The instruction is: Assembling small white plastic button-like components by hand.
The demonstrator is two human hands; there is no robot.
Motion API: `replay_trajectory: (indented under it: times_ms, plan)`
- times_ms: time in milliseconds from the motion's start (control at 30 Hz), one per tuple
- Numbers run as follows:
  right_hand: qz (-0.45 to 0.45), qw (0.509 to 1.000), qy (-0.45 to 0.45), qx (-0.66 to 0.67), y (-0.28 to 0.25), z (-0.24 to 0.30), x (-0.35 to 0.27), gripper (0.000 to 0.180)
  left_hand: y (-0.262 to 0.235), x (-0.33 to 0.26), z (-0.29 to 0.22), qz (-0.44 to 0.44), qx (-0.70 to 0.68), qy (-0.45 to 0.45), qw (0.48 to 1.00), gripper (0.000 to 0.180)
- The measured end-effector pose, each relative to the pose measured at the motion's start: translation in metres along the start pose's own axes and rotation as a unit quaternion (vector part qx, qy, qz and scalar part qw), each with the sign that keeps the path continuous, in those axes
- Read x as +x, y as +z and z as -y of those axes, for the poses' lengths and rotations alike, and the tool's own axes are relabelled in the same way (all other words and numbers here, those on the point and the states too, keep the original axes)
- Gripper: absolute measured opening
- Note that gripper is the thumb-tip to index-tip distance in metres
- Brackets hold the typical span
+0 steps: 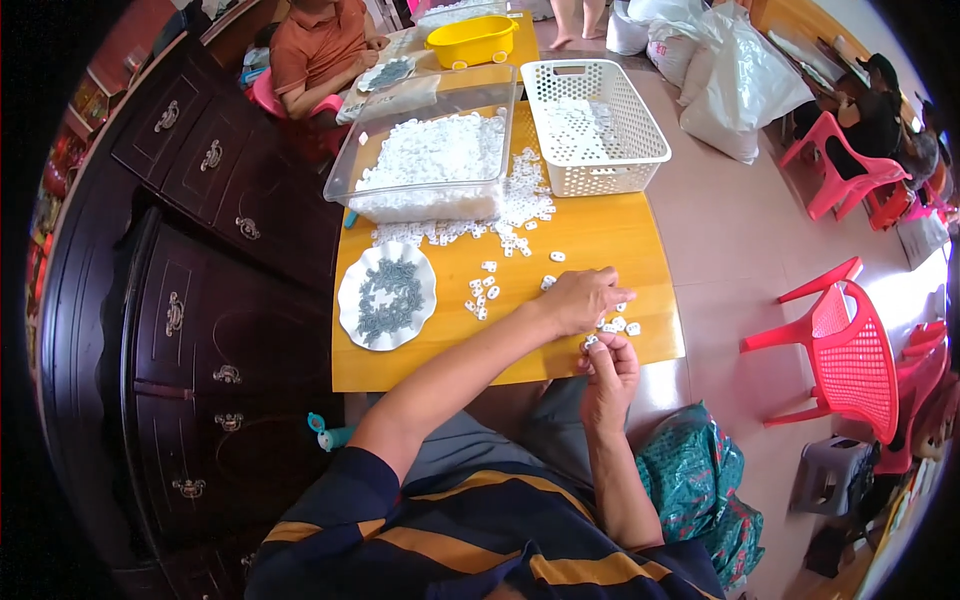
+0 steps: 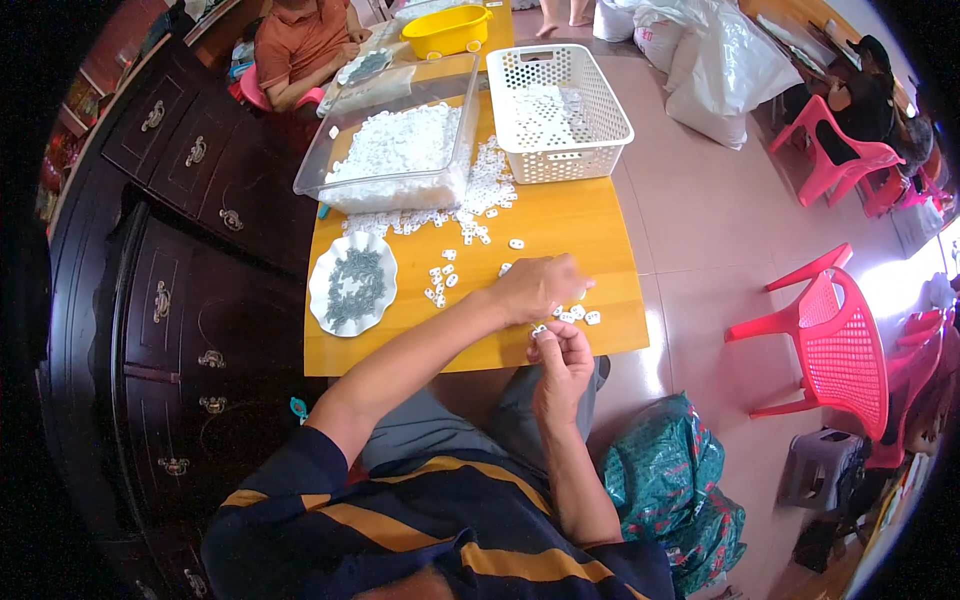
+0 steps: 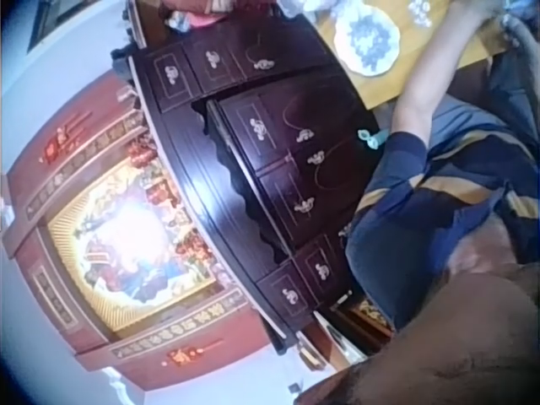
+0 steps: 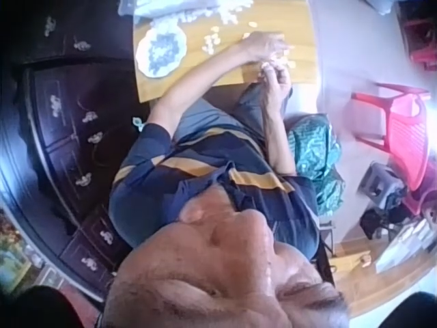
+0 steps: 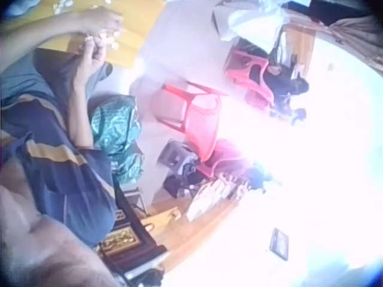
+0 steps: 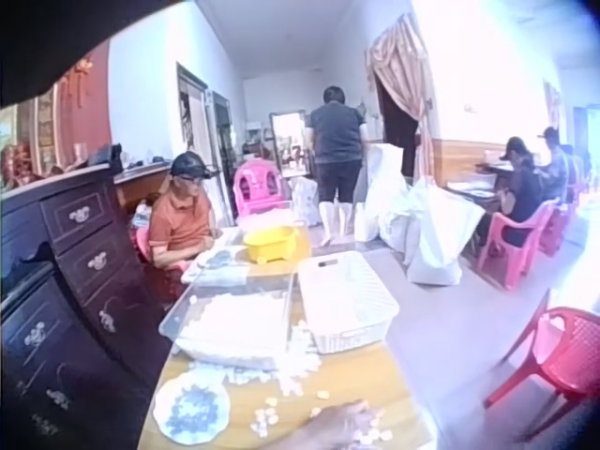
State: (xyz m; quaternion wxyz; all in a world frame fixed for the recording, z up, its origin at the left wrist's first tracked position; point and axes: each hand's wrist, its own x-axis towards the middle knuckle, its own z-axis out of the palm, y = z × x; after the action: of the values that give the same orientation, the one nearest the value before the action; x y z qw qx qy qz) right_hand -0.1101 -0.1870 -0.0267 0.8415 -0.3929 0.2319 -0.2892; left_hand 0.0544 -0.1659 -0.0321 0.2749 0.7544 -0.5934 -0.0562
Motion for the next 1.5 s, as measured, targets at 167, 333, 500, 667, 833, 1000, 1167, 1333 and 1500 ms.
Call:
replay_trajectory:
  times_ms: [167,333,500,667,833,1000,1167,1333,1500]
  plan:
    - [0.003,1.0,0.006,0.0,-0.004,0.0,0.003,0.012,-0.001,0.009,0.0,0.006,0.023,0.03,0.999,0.018]
    - [-0.003,1.0,0.02,-0.014,-0.005,-0.001,0.003,0.012,0.002,0.008,0.007,-0.031,0.005,0.047,0.998,0.011]
    - [-0.008,1.0,0.02,-0.01,-0.002,0.001,0.002,0.01,-0.009,-0.008,0.003,-0.057,-0.054,-0.046,0.996,0.009]
    - [0.001,1.0,0.013,-0.005,-0.004,0.001,0.002,0.01,-0.016,-0.02,-0.003,-0.119,-0.051,-0.055,0.99,0.011]
    - [0.018,0.999,0.006,-0.037,-0.002,-0.004,-0.003,0.01,-0.012,-0.012,-0.003,-0.117,-0.069,-0.066,0.988,0.015]
    - [0.047,0.999,-0.004,-0.02,0.0,-0.001,-0.003,0.01,-0.008,-0.002,-0.006,-0.112,-0.098,-0.058,0.987,0.014]
    - [0.023,1.0,-0.007,-0.009,-0.006,0.002,0.001,0.011,-0.02,-0.008,0.008,-0.182,-0.011,-0.126,0.975,0.017]
    - [0.031,0.999,0.02,-0.015,-0.003,0.003,-0.002,0.011,-0.035,-0.024,0.033,-0.2,0.088,-0.152,0.964,0.025]
    - [0.038,0.998,0.04,-0.019,-0.003,0.001,-0.001,0.01,-0.031,-0.024,0.037,-0.158,0.07,-0.165,0.971,0.021]
